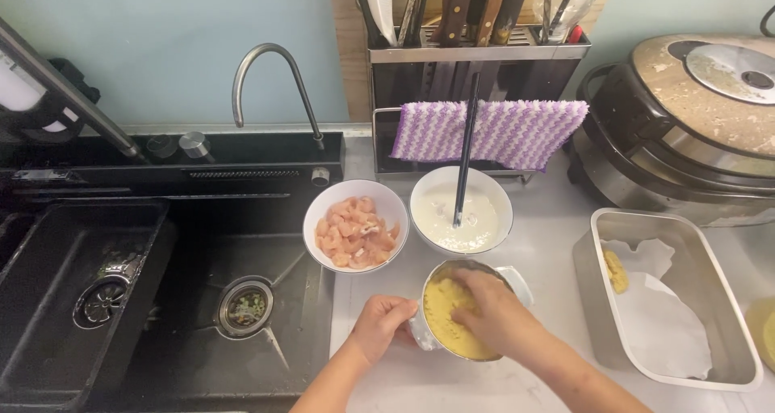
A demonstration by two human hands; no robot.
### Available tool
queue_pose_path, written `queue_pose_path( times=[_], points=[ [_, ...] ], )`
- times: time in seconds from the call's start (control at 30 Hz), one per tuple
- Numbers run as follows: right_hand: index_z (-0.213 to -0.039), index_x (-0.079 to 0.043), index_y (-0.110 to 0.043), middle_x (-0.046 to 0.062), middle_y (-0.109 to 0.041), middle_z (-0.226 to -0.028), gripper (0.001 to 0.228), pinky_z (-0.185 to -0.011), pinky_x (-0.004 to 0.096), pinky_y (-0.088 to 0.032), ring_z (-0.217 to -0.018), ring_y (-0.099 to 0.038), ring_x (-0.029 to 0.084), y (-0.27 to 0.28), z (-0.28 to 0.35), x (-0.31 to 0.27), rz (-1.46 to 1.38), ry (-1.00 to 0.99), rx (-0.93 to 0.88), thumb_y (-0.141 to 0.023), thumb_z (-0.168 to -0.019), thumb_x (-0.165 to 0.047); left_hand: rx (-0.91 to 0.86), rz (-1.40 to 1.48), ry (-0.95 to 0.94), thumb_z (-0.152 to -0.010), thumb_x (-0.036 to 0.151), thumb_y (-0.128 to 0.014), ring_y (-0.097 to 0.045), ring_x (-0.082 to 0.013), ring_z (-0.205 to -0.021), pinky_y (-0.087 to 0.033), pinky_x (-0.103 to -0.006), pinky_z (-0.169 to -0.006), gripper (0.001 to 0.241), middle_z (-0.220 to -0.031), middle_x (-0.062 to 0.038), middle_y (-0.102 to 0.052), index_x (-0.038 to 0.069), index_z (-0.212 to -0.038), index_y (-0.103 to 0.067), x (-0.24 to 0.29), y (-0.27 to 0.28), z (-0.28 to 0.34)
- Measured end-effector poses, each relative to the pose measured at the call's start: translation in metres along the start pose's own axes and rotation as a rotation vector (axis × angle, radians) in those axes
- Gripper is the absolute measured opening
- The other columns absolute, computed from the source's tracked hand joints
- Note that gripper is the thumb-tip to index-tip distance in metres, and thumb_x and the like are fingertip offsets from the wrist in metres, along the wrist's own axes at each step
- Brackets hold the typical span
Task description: Breading pieces of raw chicken by dipping them in liquid batter and then coating them with breading powder.
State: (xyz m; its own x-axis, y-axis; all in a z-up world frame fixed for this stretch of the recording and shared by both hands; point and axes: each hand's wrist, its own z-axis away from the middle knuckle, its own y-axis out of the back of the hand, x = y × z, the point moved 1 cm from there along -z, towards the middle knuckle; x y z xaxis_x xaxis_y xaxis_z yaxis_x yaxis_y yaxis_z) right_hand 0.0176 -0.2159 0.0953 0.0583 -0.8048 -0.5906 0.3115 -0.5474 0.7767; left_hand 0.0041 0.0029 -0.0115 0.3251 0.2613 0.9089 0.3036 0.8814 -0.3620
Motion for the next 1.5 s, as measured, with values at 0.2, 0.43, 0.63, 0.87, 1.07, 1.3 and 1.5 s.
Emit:
queue_pose_path(
  times=[0.2, 0.43, 0.63, 0.87, 1.07, 1.3, 1.5],
  points=[
    [-0.135, -0.011, -0.059, 0.008, -0.068, -0.132, 0.058, -0.101, 0.033, -0.055, -0.121, -0.070, 0.021, 0.010, -0.001, -0.001, -0.242, -0.133, -0.075, -0.076, -0.079, -0.017, -0.001, 0.024, 0.014, -0.099, 0.026, -0.059, -0.070, -0.0147, -0.068, -0.063, -0.0338, -0.067, 0.034, -0.077, -0.007, -0.073, -0.001, -0.085, -0.075, 0.005, -0.003, 0.001],
    [-0.132, -0.014, -0.067, 0.008, -0.072, -0.128, 0.052, -0.101, 0.032, -0.053, -0.117, -0.070, 0.020, 0.001, -0.010, 0.006, -0.175, -0.134, -0.168, -0.076, -0.081, -0.020, 0.004, 0.007, 0.028, -0.099, 0.026, -0.059, -0.071, -0.0167, -0.067, -0.062, -0.0335, -0.065, 0.035, -0.076, -0.008, -0.074, -0.001, -0.083, -0.074, 0.001, 0.000, -0.001],
    [-0.129, -0.012, -0.067, 0.009, -0.069, -0.126, 0.053, -0.099, 0.032, -0.051, -0.118, -0.064, 0.023, 0.001, -0.010, 0.004, 0.046, 0.051, -0.017, -0.080, -0.079, -0.023, 0.001, -0.004, 0.018, -0.100, 0.026, -0.060, -0.071, -0.0168, -0.067, -0.061, -0.0334, -0.064, 0.035, -0.076, -0.009, -0.073, -0.001, -0.082, -0.072, -0.001, 0.001, -0.002],
    [-0.132, -0.017, -0.067, 0.003, -0.068, -0.127, 0.048, -0.098, 0.032, -0.053, -0.115, -0.068, 0.019, 0.005, -0.009, 0.000, -0.097, -0.016, -0.135, -0.074, -0.084, -0.022, -0.010, 0.013, -0.002, -0.101, 0.025, -0.060, -0.070, -0.0168, -0.068, -0.062, -0.0346, -0.067, 0.036, -0.076, -0.009, -0.072, -0.003, -0.081, -0.072, -0.004, 0.002, -0.001],
    [-0.130, -0.019, -0.070, 0.002, -0.074, -0.121, 0.043, -0.097, 0.032, -0.055, -0.110, -0.072, 0.019, 0.012, -0.010, -0.004, -0.197, -0.092, -0.179, -0.070, -0.087, -0.020, -0.003, 0.004, 0.001, -0.100, 0.025, -0.058, -0.070, -0.0164, -0.068, -0.062, -0.0344, -0.067, 0.036, -0.076, -0.009, -0.073, -0.002, -0.082, -0.073, 0.007, -0.003, 0.000],
    [-0.128, -0.016, -0.072, 0.004, -0.078, -0.121, 0.044, -0.097, 0.030, -0.056, -0.111, -0.075, 0.018, -0.003, -0.025, 0.023, -0.360, -0.115, -0.253, -0.071, -0.085, -0.015, 0.017, 0.012, 0.027, -0.099, 0.025, -0.059, -0.070, -0.0161, -0.067, -0.063, -0.0345, -0.067, 0.035, -0.076, -0.009, -0.074, -0.002, -0.082, -0.074, 0.009, -0.005, 0.001],
    [-0.136, -0.018, -0.069, 0.009, -0.070, -0.124, 0.053, -0.097, 0.034, -0.050, -0.115, -0.065, 0.024, 0.000, -0.017, 0.008, 0.075, 0.128, -0.075, -0.073, -0.083, -0.018, 0.011, 0.001, 0.016, -0.101, 0.024, -0.060, -0.068, -0.0149, -0.065, -0.061, -0.0344, -0.064, 0.036, -0.074, -0.008, -0.071, -0.002, -0.079, -0.071, -0.003, 0.002, -0.002]
  ],
)
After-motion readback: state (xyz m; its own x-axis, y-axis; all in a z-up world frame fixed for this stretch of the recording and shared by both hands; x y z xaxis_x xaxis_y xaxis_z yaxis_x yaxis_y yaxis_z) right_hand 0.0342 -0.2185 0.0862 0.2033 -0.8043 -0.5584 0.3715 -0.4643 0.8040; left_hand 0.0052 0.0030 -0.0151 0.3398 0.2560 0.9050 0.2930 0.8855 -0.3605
